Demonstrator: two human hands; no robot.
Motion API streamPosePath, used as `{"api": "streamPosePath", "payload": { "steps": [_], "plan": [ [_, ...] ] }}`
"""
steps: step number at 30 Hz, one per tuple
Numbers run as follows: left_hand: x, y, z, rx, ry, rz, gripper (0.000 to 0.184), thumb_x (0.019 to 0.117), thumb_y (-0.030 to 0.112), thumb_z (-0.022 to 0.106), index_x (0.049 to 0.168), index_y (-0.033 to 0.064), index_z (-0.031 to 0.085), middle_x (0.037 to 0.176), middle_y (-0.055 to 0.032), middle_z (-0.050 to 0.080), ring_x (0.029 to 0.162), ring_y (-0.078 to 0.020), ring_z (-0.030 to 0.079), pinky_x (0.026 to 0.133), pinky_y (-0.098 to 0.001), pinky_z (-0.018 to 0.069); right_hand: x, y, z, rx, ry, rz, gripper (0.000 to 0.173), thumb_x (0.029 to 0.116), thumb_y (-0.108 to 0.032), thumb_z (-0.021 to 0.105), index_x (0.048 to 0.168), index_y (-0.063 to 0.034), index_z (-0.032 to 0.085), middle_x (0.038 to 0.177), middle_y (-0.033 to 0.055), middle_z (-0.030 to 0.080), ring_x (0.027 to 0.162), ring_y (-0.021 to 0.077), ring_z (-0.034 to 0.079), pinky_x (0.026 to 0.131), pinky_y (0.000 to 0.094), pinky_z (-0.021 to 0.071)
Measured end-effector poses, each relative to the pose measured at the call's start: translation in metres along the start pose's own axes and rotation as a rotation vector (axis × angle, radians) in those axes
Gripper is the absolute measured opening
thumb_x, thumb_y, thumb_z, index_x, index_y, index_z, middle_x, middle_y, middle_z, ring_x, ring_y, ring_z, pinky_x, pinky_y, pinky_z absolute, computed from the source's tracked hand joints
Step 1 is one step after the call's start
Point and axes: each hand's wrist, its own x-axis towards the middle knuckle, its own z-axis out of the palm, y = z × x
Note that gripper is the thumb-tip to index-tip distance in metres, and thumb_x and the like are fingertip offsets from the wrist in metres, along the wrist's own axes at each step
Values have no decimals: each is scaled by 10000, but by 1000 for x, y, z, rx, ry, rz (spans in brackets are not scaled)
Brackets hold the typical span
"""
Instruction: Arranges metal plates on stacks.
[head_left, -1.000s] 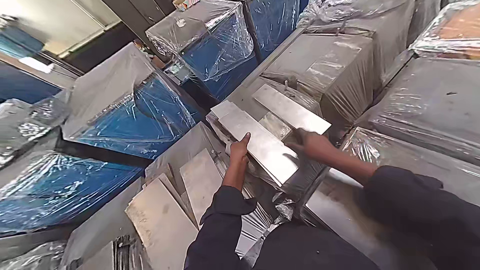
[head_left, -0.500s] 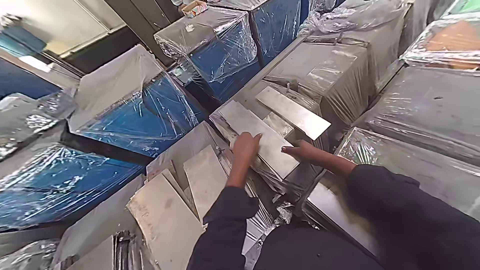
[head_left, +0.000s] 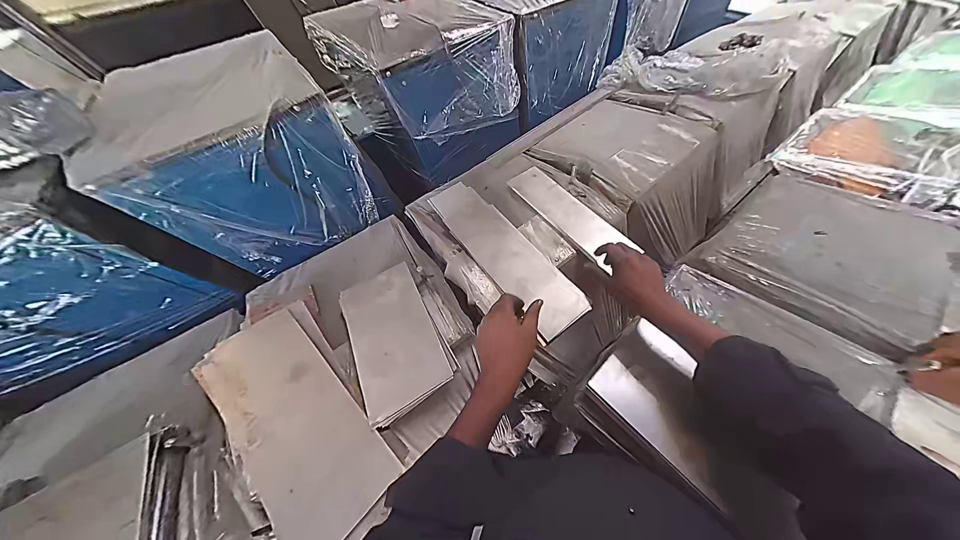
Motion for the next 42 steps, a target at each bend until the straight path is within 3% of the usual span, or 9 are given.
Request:
{"api": "streamPosePath", "payload": {
  "steps": [4, 11, 15, 18, 24, 28, 31, 38, 42],
  "plan": [
    [-18, -35, 29, -507, -39, -245, 378, 1010, 356, 672, 1122, -6, 660, 886, -112, 733, 758, -204, 739, 716, -406, 638, 29, 18, 2, -46, 18, 14, 506, 982, -459, 681, 1299, -66, 655, 1225, 249, 641, 1140, 444, 632, 907, 620, 524],
    [4, -25, 66, -1321, -123, -478, 412, 1019, 163, 651, 1346, -50, 520, 1180, -226, 675, 1006, -309, 722, 834, -469, 636, 69, 3, 19, -186, -222, -76, 361, 1068, -306, 527, 1357, -118, 633, 1271, 191, 669, 1103, 419, 681, 866, 631, 548],
    [18, -22, 75, -1300, -40, -433, 340, 992, 68, 665, 1282, -73, 558, 1155, -213, 694, 1023, -253, 711, 897, -416, 604, 70, -3, 3, -50, -221, -109, 334, 1051, -224, 530, 1329, -91, 659, 1230, 185, 699, 1147, 393, 671, 971, 624, 511],
    [17, -26, 75, -1294, -57, -395, 331, 1000, 61, 651, 1287, -69, 554, 1142, -212, 696, 1008, -257, 716, 886, -423, 610, 70, -17, -23, 240, -135, -76, 300, 1045, -233, 576, 1233, -34, 699, 973, 186, 708, 913, 353, 675, 874, 590, 522],
    [17, -26, 72, -1316, -87, -383, 287, 1020, 92, 630, 1252, -63, 563, 1073, -203, 715, 946, -262, 734, 833, -432, 630, 21, -91, -37, 290, -141, -165, 266, 1021, -224, 627, 1230, -78, 700, 972, 176, 710, 838, 337, 690, 751, 567, 566],
    [17, -31, 68, -1452, -43, -326, 487, 1128, 391, 356, 1274, -8, 594, 1112, -151, 707, 1010, -227, 698, 884, -443, 589, 10, -129, 8, 52, -416, -181, 367, 1027, -260, 561, 1336, -73, 627, 1257, 197, 670, 1175, 388, 647, 944, 612, 513],
    [24, -31, 61, -1564, -74, -345, 625, 1112, 522, 254, 1369, 39, 557, 1193, -136, 693, 1087, -226, 676, 935, -460, 565, 9, -123, 34, 66, -467, -160, 414, 1054, -365, 489, 1339, -100, 631, 1254, 186, 680, 1215, 376, 636, 982, 607, 503],
    [42, -14, 69, -1364, 49, -580, 435, 992, 329, 698, 1216, -38, 629, 1117, -206, 695, 1014, -292, 694, 896, -500, 585, 22, -49, 13, 98, -318, 204, 631, 1010, -603, 542, 1246, -26, 642, 1219, 227, 654, 1135, 400, 655, 935, 608, 525],
    [38, -4, 77, -1186, 156, -542, 262, 938, 130, 749, 1081, -71, 658, 988, -206, 703, 903, -272, 701, 817, -451, 593, 32, -23, 42, 825, -520, 397, 549, 1044, -557, 520, 1141, -36, 663, 956, 105, 682, 841, 168, 673, 772, 384, 572]
  ]
}}
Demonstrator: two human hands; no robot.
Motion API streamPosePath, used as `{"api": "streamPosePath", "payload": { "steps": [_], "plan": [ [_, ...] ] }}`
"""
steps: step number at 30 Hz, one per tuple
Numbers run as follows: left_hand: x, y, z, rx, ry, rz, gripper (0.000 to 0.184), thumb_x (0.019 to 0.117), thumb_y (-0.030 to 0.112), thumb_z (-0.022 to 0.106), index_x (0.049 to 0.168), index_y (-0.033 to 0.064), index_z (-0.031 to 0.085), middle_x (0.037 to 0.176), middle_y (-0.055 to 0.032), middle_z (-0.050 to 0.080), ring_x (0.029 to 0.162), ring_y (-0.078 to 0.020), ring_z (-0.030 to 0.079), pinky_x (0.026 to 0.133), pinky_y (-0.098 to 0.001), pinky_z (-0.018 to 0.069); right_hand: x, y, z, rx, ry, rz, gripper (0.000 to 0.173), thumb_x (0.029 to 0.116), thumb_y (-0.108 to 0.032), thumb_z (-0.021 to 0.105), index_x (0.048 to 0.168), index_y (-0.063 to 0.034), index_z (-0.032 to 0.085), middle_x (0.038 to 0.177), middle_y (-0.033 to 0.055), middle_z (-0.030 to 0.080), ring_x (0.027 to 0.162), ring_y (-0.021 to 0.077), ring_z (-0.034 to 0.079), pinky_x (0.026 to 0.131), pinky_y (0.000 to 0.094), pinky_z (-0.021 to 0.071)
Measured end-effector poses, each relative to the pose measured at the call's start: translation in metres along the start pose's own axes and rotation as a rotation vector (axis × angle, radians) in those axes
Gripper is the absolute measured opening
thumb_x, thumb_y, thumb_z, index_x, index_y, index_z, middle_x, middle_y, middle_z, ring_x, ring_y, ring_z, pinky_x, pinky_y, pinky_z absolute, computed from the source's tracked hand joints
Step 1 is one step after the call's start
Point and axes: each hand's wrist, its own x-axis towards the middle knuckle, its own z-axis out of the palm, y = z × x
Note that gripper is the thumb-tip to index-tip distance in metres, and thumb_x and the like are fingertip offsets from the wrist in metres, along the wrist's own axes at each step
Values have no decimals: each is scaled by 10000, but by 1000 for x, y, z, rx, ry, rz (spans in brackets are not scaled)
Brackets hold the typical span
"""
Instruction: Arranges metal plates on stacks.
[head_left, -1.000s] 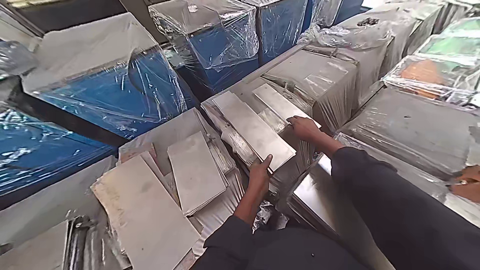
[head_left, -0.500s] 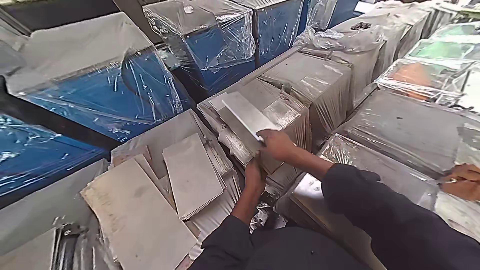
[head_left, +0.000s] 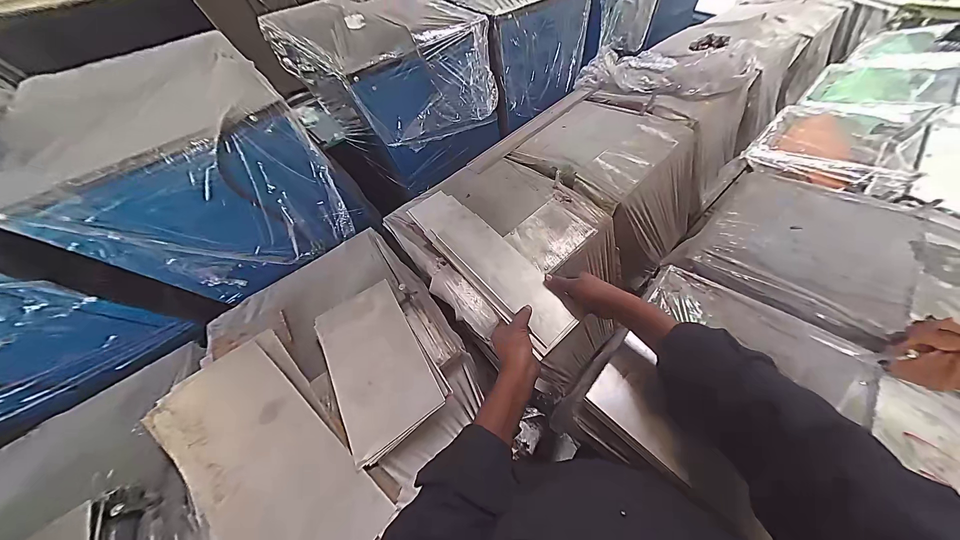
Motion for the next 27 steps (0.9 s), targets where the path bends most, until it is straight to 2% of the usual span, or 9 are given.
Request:
{"api": "streamPosePath", "payload": {
  "steps": [3, 5, 8, 11, 13, 15, 17, 22, 27],
  "plan": [
    [-6, -2, 9, 55, 36, 144, 207, 940, 113, 743, 1011, -66, 668, 931, -185, 709, 875, -245, 709, 813, -423, 597, 0, -15, 4, 30, 30, -18, 563, 1019, -568, 566, 1151, -33, 677, 987, 118, 686, 869, 178, 662, 819, 399, 557],
    [-12, 1, 17, 61, 82, 155, 184, 942, 115, 729, 959, -51, 652, 888, -171, 684, 848, -241, 686, 784, -427, 579, -3, -26, -2, -231, -1, -65, 623, 1027, -597, 522, 1122, 0, 678, 1004, 164, 680, 915, 239, 659, 859, 460, 538],
    [-13, 1, 22, -10, 64, 81, 207, 939, 106, 710, 1032, -65, 637, 946, -189, 661, 896, -265, 658, 803, -453, 557, -1, -43, -16, -623, -111, -79, 689, 1049, -615, 444, 1066, 36, 672, 1001, 217, 670, 942, 318, 659, 862, 551, 510],
    [-2, -3, 14, -146, -82, -4, 363, 1003, 254, 679, 1192, -51, 633, 1119, -198, 698, 1030, -265, 690, 896, -468, 581, 13, -40, -17, -557, -142, 12, 698, 1027, -648, 462, 1070, 15, 677, 994, 172, 674, 903, 252, 659, 833, 490, 529],
    [0, 0, 11, -180, -101, -81, 457, 997, 367, 677, 1248, -12, 634, 1174, -184, 708, 1081, -272, 698, 926, -489, 589, 24, -27, -7, -427, -83, 38, 746, 1000, -688, 477, 1100, 24, 677, 1026, 195, 687, 939, 278, 676, 866, 509, 546],
    [0, 3, 19, -117, 27, -77, 472, 939, 345, 764, 1188, -38, 644, 1110, -200, 704, 1030, -284, 693, 887, -487, 587, 25, -26, 7, -438, 27, 43, 776, 1003, -704, 446, 1109, 27, 683, 1080, 237, 686, 1031, 351, 670, 914, 572, 516],
    [-2, -1, 28, -50, 128, -26, 473, 883, 220, 833, 1187, -74, 622, 1132, -230, 679, 1071, -307, 663, 921, -493, 557, 26, -18, 13, -508, 104, 20, 783, 1007, -707, 423, 1109, 20, 694, 1127, 260, 688, 1111, 408, 660, 947, 633, 496],
    [-20, -10, 50, -59, 124, 23, 360, 895, 108, 800, 1155, -72, 629, 1036, -219, 710, 942, -285, 721, 832, -459, 615, 6, -8, -9, -487, 136, -70, 717, 1019, -665, 454, 995, 4, 712, 1014, 217, 696, 1010, 365, 676, 899, 595, 515],
    [-25, -4, 100, -61, -31, 29, 343, 926, 97, 764, 1180, -68, 602, 1011, -212, 705, 911, -267, 718, 813, -433, 612, 1, -11, -64, -507, 260, -78, 740, 1006, -684, 464, 876, 8, 692, 856, 225, 674, 854, 393, 677, 772, 624, 525]
  ]
}}
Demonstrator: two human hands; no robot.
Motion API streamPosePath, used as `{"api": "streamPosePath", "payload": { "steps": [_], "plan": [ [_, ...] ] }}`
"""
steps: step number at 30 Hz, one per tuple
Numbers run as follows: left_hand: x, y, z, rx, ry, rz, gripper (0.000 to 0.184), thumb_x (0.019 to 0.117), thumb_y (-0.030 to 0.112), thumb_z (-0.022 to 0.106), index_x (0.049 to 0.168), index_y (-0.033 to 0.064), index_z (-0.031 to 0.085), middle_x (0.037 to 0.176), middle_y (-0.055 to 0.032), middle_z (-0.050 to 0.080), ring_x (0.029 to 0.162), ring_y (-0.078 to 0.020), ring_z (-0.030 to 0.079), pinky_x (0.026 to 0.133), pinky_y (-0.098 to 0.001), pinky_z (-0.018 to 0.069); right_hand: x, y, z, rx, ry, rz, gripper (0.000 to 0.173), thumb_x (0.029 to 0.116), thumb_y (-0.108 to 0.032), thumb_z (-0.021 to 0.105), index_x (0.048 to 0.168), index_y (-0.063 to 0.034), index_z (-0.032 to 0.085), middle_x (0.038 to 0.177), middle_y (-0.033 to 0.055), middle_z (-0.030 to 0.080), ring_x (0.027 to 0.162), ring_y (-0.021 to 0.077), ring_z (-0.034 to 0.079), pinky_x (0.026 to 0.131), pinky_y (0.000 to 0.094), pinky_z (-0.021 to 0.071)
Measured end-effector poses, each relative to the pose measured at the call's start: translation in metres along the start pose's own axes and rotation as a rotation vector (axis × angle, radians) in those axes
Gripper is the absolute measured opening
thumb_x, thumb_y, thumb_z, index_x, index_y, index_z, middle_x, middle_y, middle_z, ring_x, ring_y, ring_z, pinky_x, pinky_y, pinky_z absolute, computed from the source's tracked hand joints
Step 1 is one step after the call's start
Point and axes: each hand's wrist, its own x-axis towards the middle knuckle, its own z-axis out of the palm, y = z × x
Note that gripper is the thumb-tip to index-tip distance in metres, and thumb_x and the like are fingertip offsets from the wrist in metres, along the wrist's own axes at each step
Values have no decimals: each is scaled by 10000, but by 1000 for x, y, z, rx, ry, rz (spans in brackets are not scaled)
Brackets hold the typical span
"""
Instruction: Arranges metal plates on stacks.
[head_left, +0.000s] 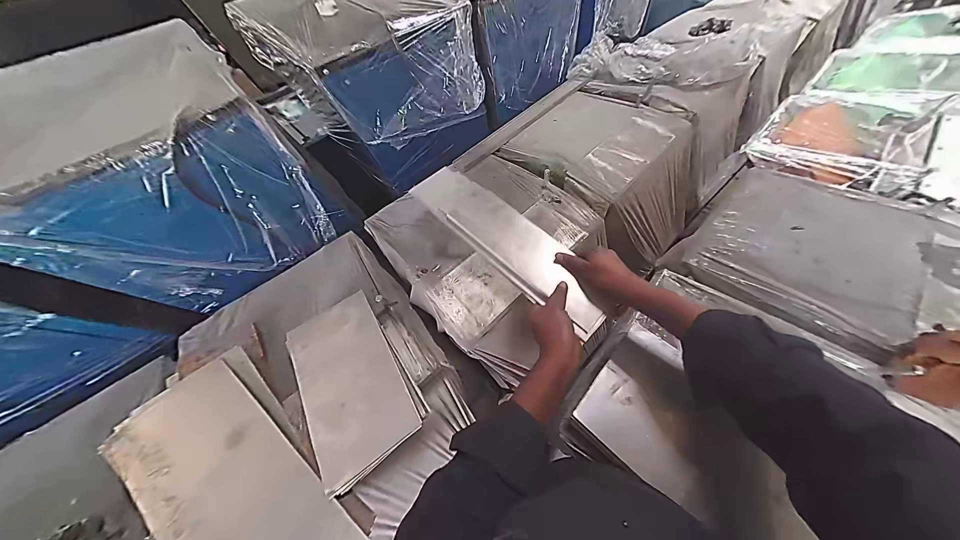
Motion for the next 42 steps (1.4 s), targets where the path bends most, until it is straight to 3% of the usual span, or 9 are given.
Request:
{"api": "streamPosePath", "payload": {
  "steps": [7, 12, 17, 20, 23, 29, 35, 38, 42],
  "plan": [
    [50, -7, 51, 121, -253, -90, 520, 973, 368, 723, 1248, -51, 584, 1100, -226, 675, 1005, -300, 678, 889, -469, 576, 54, 30, -40, -138, 59, 104, 827, 1012, -727, 352, 937, 23, 691, 984, 263, 688, 991, 442, 680, 839, 680, 518],
    [49, -16, 42, 210, -338, -205, 382, 976, 306, 725, 1158, -13, 623, 957, -178, 672, 794, -246, 652, 652, -396, 545, 66, 43, -37, -202, 49, 132, 832, 993, -751, 367, 859, 8, 682, 915, 245, 685, 926, 424, 690, 776, 657, 532],
    [58, -21, 45, 190, -434, -171, 376, 1004, 305, 685, 1210, 4, 596, 997, -157, 675, 823, -221, 656, 698, -378, 552, 72, 43, -42, -230, 76, 117, 842, 970, -782, 375, 857, -9, 690, 950, 234, 688, 965, 423, 685, 792, 663, 531],
    [68, -25, 33, 268, -546, -76, 461, 1030, 443, 609, 1218, 22, 624, 1020, -148, 707, 885, -233, 696, 778, -425, 591, 53, 36, -47, -207, 185, 73, 712, 1007, -695, 435, 1137, -42, 686, 1109, 245, 691, 1088, 443, 667, 879, 681, 519],
    [57, -11, 6, 528, -646, -97, 568, 1053, 558, 487, 1252, 45, 628, 1046, -151, 674, 903, -261, 667, 801, -463, 586, 2, 54, -65, -194, 255, 42, 683, 1012, -583, 558, 1473, -81, 506, 1369, 245, 602, 1247, 446, 603, 1002, 666, 481],
    [22, -44, -41, 1029, -1013, -186, 519, 1025, 415, 628, 1322, -8, 582, 1167, -162, 691, 1016, -227, 705, 865, -422, 605, -224, 192, -113, -350, 365, 252, 698, 950, -495, 705, 1470, -74, 508, 1429, 281, 539, 1315, 496, 528, 1031, 712, 434],
    [1, -50, -44, 1201, -888, 118, 541, 956, 442, 713, 1223, -20, 623, 1038, -168, 679, 898, -254, 681, 804, -475, 585, -484, 285, -94, -115, 604, 950, 802, 966, -540, 671, 1498, 13, 439, 1401, 436, 466, 1291, 659, 446, 973, 851, 340],
    [-16, -49, -39, 1364, -909, 301, 467, 965, 462, 698, 1063, 6, 697, 912, -123, 692, 841, -231, 666, 804, -498, 542, -528, 282, -47, 374, 603, 1106, 682, 1047, -500, 547, 1547, -58, 407, 1316, 326, 609, 1177, 493, 616, 971, 683, 471],
    [-21, -48, -28, 1497, -886, 230, 538, 994, 532, 629, 934, -2, 666, 824, -132, 645, 754, -244, 637, 716, -505, 533, -508, 271, 6, 857, 632, 1080, 663, 1048, -644, 385, 1358, -88, 570, 984, 121, 694, 824, 200, 691, 744, 404, 582]
  ]
}}
